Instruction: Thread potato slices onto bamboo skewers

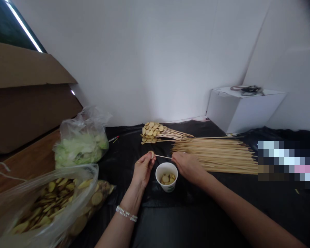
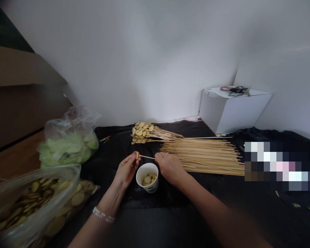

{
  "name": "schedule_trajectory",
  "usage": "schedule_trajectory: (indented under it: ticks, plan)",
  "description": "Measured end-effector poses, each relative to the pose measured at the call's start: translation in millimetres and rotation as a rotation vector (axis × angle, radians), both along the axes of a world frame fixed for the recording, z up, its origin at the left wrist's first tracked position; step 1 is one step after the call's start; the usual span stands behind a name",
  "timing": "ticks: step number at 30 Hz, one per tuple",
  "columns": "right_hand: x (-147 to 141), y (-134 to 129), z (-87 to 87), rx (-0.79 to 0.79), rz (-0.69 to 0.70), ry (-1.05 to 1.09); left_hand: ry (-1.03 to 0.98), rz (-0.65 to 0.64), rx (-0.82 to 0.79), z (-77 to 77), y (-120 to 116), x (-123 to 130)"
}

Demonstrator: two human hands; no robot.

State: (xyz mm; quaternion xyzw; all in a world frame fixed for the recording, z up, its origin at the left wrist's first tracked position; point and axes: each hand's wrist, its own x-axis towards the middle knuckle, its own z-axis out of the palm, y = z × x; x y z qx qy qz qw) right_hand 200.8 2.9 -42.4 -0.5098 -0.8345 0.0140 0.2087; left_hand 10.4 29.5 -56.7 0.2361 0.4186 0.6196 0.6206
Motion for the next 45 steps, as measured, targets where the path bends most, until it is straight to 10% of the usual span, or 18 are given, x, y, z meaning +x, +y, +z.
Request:
schedule_trajectory:
  ticks: [13, 25, 36, 45]
  plan:
    - [4.2, 2.9, 3.4, -0.264, 0.132, 0.208, 0.001, -0.062, 0.005, -1.9, -1.6, 1.7]
    - [-2.0, -0.2, -1.9, 0.027, -0.04, -0.015, 0.007, -0.038, 0.01, -1.8, -1.3, 2.7]
    - [1.5, 3.2, 4.1, -0.183, 0.006, 0.058, 0.032, -0.093, 0.027, -5.7, -3.2, 4.6]
    - [1.0, -1.9, 1.0, 0.004, 0.001, -0.049, 0.012, -0.003, 0.005, 0.9, -0.5, 0.2]
